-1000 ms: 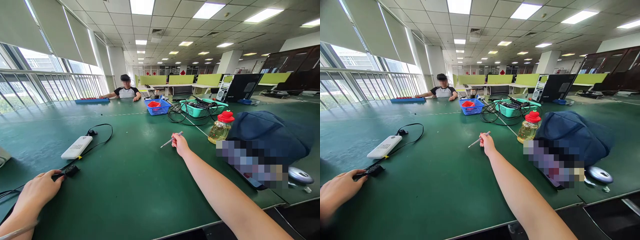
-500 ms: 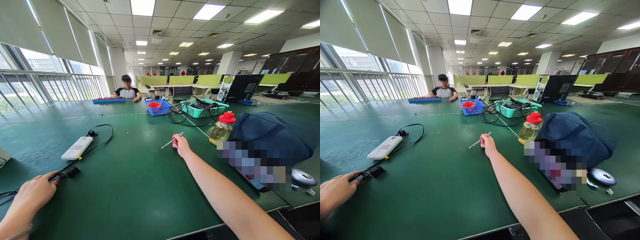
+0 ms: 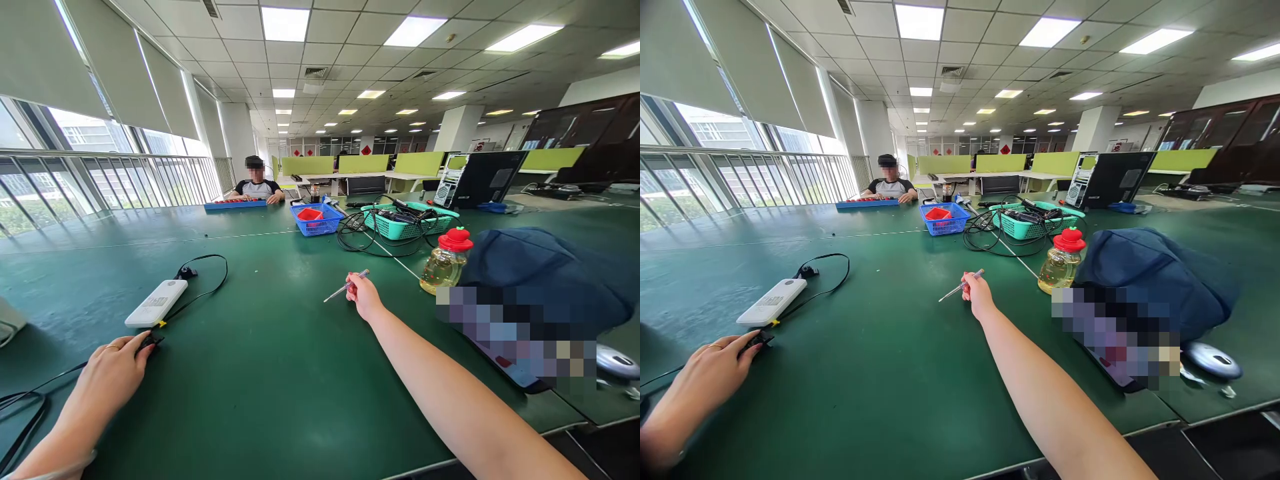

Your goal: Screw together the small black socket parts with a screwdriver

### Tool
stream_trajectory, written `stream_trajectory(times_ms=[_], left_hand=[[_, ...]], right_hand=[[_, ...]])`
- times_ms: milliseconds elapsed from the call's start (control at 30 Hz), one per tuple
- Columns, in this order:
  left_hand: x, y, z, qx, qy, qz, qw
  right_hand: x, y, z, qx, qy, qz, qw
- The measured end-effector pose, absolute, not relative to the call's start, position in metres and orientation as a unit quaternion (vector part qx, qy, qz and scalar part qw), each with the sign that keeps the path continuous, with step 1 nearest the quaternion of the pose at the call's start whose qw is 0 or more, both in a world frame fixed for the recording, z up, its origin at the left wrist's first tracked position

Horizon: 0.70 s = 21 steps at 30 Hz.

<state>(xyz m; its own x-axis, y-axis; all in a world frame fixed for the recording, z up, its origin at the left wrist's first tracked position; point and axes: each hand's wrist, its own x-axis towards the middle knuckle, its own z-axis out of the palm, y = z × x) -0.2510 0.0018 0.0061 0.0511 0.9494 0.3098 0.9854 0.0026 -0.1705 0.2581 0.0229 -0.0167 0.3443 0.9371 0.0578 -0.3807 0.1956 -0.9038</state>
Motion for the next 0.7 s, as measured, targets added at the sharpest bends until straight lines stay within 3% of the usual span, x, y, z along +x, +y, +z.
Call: stream_trajectory(times_ms=[700], left_hand=[[-0.238,-0.010,0.025,-0.660,-0.741,-0.064,0.105]], right_hand=[[0.259,0.023,-0.017,-0.418,-0.333,0.472,0.701]])
